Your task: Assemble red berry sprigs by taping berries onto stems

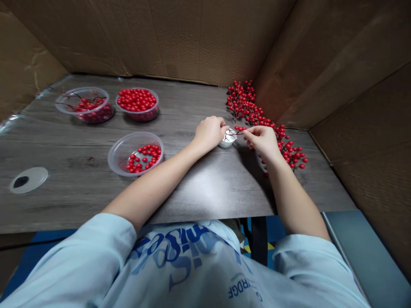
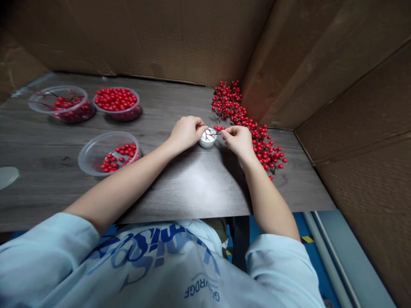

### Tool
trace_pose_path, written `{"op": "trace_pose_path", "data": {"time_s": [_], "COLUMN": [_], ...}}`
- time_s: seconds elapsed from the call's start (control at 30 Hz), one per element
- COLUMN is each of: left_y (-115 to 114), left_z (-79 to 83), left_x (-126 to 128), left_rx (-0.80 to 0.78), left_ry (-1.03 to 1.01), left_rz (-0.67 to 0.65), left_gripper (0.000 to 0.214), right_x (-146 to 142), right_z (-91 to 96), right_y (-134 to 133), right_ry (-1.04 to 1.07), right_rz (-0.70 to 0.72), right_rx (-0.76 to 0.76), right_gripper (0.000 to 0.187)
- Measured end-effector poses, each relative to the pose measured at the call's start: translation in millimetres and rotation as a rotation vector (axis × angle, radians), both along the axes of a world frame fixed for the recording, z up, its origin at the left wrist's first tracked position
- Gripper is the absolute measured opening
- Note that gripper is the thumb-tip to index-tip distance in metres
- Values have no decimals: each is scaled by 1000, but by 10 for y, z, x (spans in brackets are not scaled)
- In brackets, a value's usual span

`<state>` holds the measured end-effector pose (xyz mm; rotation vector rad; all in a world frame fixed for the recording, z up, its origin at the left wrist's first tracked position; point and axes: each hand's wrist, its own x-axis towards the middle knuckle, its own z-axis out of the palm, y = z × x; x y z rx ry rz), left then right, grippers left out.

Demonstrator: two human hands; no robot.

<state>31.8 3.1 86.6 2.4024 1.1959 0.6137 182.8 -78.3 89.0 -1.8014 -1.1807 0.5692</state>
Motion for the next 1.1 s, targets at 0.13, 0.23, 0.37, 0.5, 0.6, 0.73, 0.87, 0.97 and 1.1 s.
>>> {"op": "trace_pose_path", "data": {"time_s": [0.13, 0.23, 0.37, 0.5, 0.6, 0.73, 0.87, 0.97, 1.1], "left_y": [6, -4, -27, -38, -53, -112, -194, -255, -347], "left_z": [-34, -13, 50, 91, 120, 170, 184, 170, 162], "left_x": [13, 4, -17, -37, -66, -156, -283, -375, -479], "left_rx": [20, 20, 23, 40, 33, -8, -61, -90, -86], "left_ry": [-16, -29, -33, -35, -31, -12, 5, -3, -64], "left_rz": [-4, -2, 9, 11, 4, -60, -153, -203, -223], "left_gripper": [25, 26, 26, 27, 26, 26, 23, 22, 21], "right_x": [17, 24, 26, 22, 20, 35, 42, 7, -62], "right_z": [-12, 0, 21, 31, 46, 71, 80, 83, 75], "right_y": [8, 6, -4, -6, -5, -9, -23, -32, -30], "right_ry": [2, 33, 107, 139, 174, 216, 284, 314, 329], "right_rz": [3, -11, -33, -25, 0, 28, 103, 155, 185], "right_rx": [7, 16, 42, 72, 99, 142, 186, 216, 240], "right_gripper": [19, 18, 16, 16, 17, 19, 21, 23, 29]}}
